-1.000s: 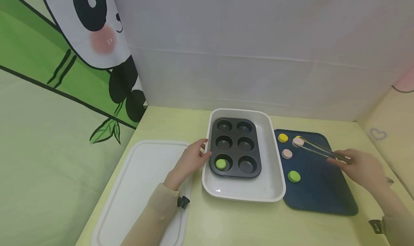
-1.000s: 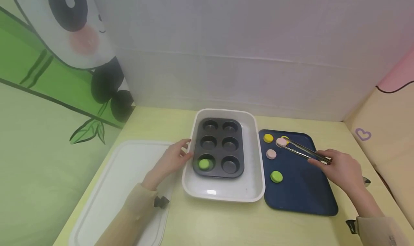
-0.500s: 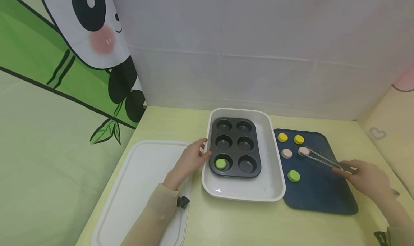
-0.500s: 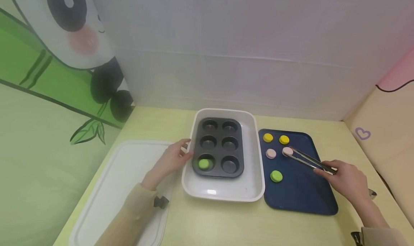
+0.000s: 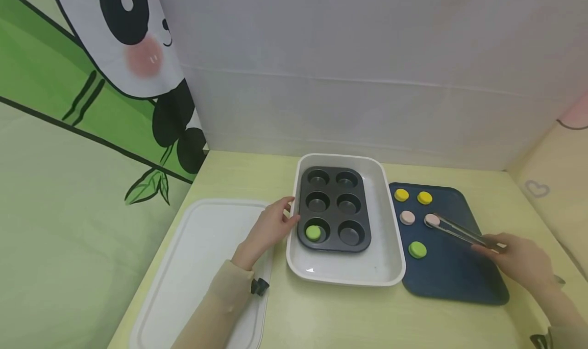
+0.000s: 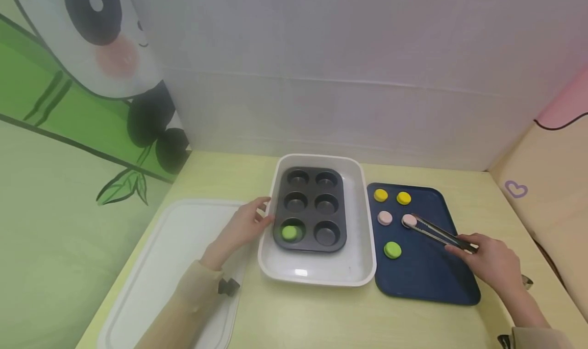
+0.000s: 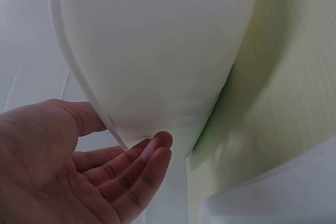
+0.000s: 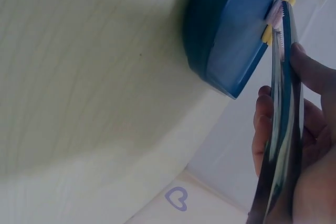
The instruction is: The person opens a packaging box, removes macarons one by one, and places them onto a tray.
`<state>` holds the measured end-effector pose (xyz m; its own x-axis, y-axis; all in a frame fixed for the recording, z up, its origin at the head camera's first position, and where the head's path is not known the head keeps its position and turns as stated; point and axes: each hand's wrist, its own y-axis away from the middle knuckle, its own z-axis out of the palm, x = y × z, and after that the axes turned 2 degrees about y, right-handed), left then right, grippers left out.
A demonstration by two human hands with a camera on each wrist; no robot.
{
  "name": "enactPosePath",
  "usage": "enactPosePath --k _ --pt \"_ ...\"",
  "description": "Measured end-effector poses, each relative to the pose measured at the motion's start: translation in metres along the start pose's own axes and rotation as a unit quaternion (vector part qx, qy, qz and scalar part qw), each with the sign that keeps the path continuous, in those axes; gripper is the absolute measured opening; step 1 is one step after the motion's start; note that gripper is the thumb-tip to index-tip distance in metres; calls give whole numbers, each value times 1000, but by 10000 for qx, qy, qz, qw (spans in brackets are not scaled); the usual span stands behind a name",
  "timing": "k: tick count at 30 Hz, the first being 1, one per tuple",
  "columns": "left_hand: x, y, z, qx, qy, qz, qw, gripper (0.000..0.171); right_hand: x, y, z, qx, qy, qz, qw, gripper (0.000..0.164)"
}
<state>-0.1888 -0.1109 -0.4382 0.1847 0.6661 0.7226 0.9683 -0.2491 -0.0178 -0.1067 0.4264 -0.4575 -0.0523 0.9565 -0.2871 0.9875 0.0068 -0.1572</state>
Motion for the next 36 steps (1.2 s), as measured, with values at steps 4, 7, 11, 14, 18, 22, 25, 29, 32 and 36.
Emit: enactPosePath --k 4,7,11,14,18,22,25,29,32,36 --pt "-1 -1 1 18 0 28 10000 55 0 2 3 49 -2 43 10000 47" --pt "-2 -1 2 21 -4 60 10000 55 1 3 5 92 -1 69 9999 47" --pt "-3 -1 3 15 26 85 10000 54 2 3 7 70 28 117 9999 48" --pt "-4 -2 4 13 37 93 9999 55 3 3 8 26 29 159 9999 51" --pt "-3 -2 4 10 29 104 9999 54 5 2 9 31 8 190 9998 55" --pt "-3 -1 4 14 47 124 9999 54 7 3 11 30 -26 230 9997 56" --pt "-2 0 3 3 52 103 9999 55 7 3 10 54 -85 254 9996 56" --pt "-2 0 3 -6 25 69 10000 55 5 3 8 114 -117 258 9995 54" --pt "-1 1 3 4 20 57 10000 55 4 1 5 113 -117 263 9995 55" --pt "0 1 2 -1 15 56 10000 55 1 0 1 98 -126 266 9995 56"
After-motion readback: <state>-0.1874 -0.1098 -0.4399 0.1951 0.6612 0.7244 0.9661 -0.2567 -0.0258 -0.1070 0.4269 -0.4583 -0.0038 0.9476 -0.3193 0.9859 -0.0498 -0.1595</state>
